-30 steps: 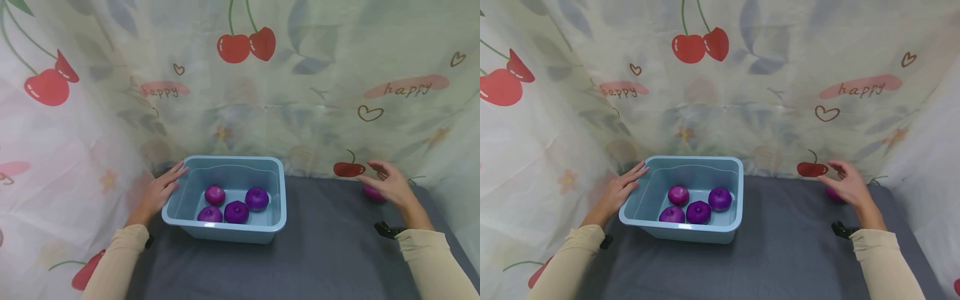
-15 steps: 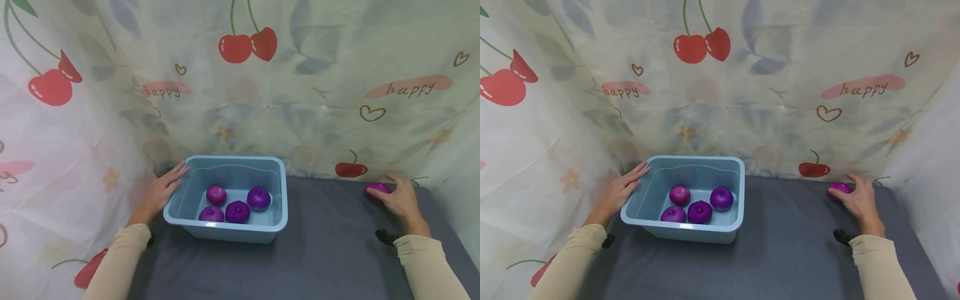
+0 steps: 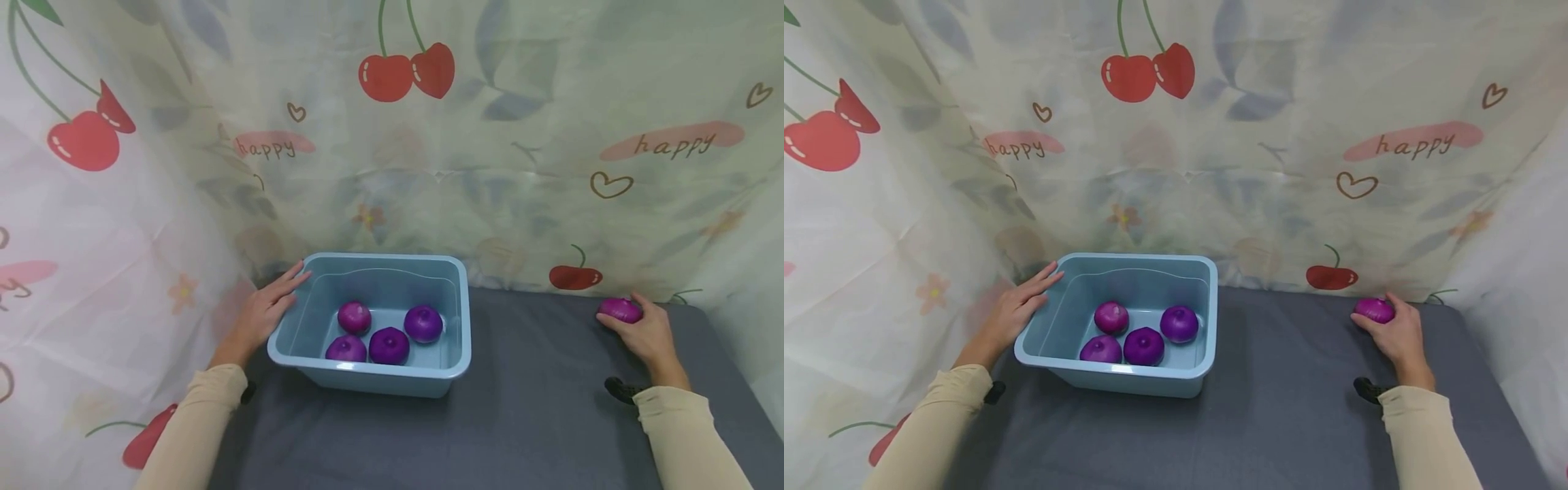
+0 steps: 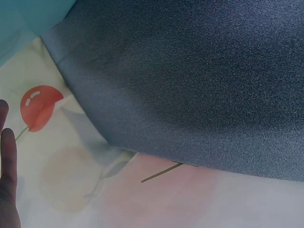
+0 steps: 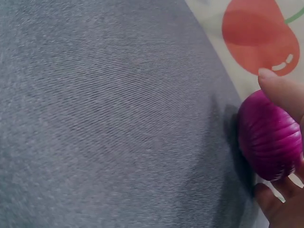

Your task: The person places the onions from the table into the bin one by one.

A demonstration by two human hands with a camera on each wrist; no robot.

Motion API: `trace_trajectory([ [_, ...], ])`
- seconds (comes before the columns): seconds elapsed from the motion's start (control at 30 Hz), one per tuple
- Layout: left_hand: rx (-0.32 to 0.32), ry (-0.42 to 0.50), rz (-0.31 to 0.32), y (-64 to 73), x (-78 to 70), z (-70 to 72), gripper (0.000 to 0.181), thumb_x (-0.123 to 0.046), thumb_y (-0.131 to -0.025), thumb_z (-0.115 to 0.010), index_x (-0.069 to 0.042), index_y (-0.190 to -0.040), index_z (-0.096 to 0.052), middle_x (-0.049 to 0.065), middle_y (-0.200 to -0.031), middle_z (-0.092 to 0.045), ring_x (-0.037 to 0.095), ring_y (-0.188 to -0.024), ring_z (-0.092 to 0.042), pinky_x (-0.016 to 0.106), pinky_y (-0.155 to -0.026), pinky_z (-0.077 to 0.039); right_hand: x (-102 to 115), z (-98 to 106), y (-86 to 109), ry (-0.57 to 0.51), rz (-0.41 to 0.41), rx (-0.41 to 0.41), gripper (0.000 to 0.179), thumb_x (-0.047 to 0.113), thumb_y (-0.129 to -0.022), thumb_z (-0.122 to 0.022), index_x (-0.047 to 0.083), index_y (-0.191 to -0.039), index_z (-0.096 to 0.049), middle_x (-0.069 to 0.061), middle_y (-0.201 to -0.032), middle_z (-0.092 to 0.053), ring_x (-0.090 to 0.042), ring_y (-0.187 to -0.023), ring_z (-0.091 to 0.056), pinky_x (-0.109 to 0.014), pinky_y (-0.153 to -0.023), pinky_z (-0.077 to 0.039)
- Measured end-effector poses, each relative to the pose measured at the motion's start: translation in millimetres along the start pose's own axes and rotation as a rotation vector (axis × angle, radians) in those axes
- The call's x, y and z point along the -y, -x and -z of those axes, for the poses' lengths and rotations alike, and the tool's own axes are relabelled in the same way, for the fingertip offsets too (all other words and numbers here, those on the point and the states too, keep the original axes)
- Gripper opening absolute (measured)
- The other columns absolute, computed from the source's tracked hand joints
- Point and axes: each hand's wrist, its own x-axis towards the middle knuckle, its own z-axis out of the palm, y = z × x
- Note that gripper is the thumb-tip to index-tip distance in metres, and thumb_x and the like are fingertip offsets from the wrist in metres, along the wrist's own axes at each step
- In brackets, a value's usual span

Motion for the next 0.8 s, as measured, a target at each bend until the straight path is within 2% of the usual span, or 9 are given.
trace_trajectory([
  [0.13, -0.002, -0.001, 0.002, 0.2, -0.6, -0.3, 0.046, -0.035, -0.109, -0.043, -0.041, -0.155, -0.041, -0.014, -0.168, -0.028, 0.032, -0.154, -0.035, 0.065, -0.12, -0.03, -6, -3, 1.3, -0.004, 0.001, -0.008, 0.09, 0.042, -0.092, -0.071, -0.013, -0.151, -0.032, -0.045, -0.144, -0.039, -0.059, -0.128, -0.04, -0.073, -0.103, -0.038],
  [0.33, -0.003, 0.004, 0.007, 0.2, -0.8, -0.8, 0.046, -0.034, -0.109, -0.043, -0.04, -0.155, -0.041, -0.014, -0.168, -0.028, 0.033, -0.154, -0.035, 0.066, -0.12, -0.029, -9, -4, 2.8, -0.027, -0.057, 0.015, 0.094, 0.046, -0.094, -0.067, -0.012, -0.155, -0.025, -0.045, -0.148, -0.033, -0.059, -0.131, -0.037, -0.073, -0.105, -0.037],
  [0.57, 0.007, 0.0, 0.004, 1.4, 0.0, -1.0, 0.047, -0.034, -0.109, -0.044, -0.04, -0.155, -0.041, -0.015, -0.168, -0.028, 0.033, -0.154, -0.036, 0.065, -0.119, -0.03, -6, -4, 6.5, -0.016, -0.03, 0.015, 0.092, 0.046, -0.094, -0.067, -0.013, -0.153, -0.029, -0.044, -0.145, -0.037, -0.058, -0.127, -0.042, -0.072, -0.101, -0.04],
  [0.8, -0.009, 0.004, -0.01, 0.3, 0.4, 0.0, 0.047, -0.033, -0.109, -0.045, -0.039, -0.155, -0.042, -0.014, -0.168, -0.029, 0.033, -0.154, -0.036, 0.065, -0.119, -0.031, 18, 6, 5.2, -0.087, 0.05, -0.027, 0.086, 0.037, -0.093, -0.071, -0.012, -0.152, -0.032, -0.043, -0.145, -0.038, -0.059, -0.126, -0.042, -0.073, -0.097, -0.042],
])
